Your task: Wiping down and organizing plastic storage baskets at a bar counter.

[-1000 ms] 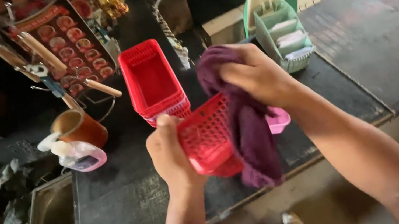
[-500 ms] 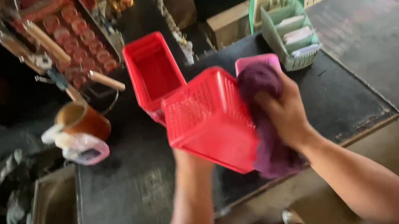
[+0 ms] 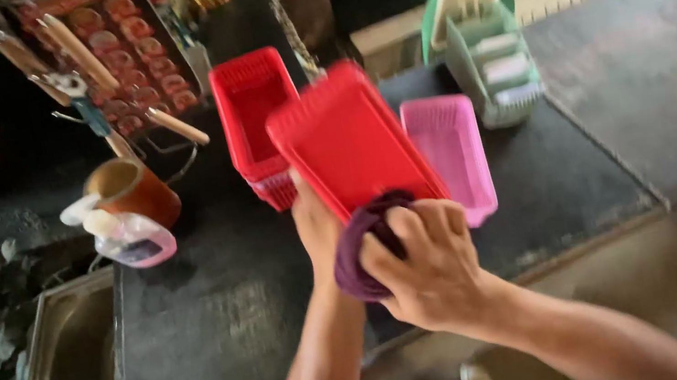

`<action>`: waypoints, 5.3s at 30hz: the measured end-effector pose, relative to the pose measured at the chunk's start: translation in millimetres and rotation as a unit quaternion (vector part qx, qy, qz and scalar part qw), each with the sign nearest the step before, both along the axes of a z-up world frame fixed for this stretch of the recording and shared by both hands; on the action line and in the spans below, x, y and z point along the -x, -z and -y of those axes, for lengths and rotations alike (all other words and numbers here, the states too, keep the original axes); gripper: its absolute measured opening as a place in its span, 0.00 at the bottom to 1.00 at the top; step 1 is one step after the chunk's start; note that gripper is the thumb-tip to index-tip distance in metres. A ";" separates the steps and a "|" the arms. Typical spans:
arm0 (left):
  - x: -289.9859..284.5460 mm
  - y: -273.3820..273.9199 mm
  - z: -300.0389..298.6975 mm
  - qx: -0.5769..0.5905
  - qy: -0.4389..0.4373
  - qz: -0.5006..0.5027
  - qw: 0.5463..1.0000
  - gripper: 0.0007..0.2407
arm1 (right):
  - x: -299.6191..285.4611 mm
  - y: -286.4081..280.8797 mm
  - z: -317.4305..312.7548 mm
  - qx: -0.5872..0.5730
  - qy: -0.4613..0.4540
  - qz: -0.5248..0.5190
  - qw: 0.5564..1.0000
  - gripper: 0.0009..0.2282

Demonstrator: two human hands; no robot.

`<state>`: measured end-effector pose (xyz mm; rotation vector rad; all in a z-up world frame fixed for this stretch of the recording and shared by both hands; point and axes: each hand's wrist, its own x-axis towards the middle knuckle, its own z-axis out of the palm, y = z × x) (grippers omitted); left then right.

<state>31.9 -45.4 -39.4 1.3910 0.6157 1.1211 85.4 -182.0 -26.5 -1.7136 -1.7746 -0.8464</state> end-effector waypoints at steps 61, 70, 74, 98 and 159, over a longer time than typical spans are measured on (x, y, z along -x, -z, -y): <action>-50.1 107.1 -4.6 0.306 0.401 0.126 0.854 0.30 | -86.7 -35.5 -37.7 -0.012 0.164 -0.102 0.981 0.06; -34.8 54.9 -22.2 0.306 0.374 0.175 0.858 0.25 | -56.1 -40.0 -19.4 0.219 -0.045 -0.220 0.949 0.17; -27.9 27.5 1.2 0.244 0.375 0.162 0.880 0.23 | -71.6 -60.5 -27.7 0.112 0.137 -0.035 0.984 0.18; 23.9 -59.0 -26.3 -0.049 0.180 0.106 0.977 0.19 | -31.6 -58.8 -27.5 0.147 -0.075 0.102 0.981 0.12; -39.4 -16.2 48.6 -0.316 0.389 -0.051 0.864 0.08 | -161.6 -5.9 46.4 0.042 -0.136 -0.299 0.944 0.17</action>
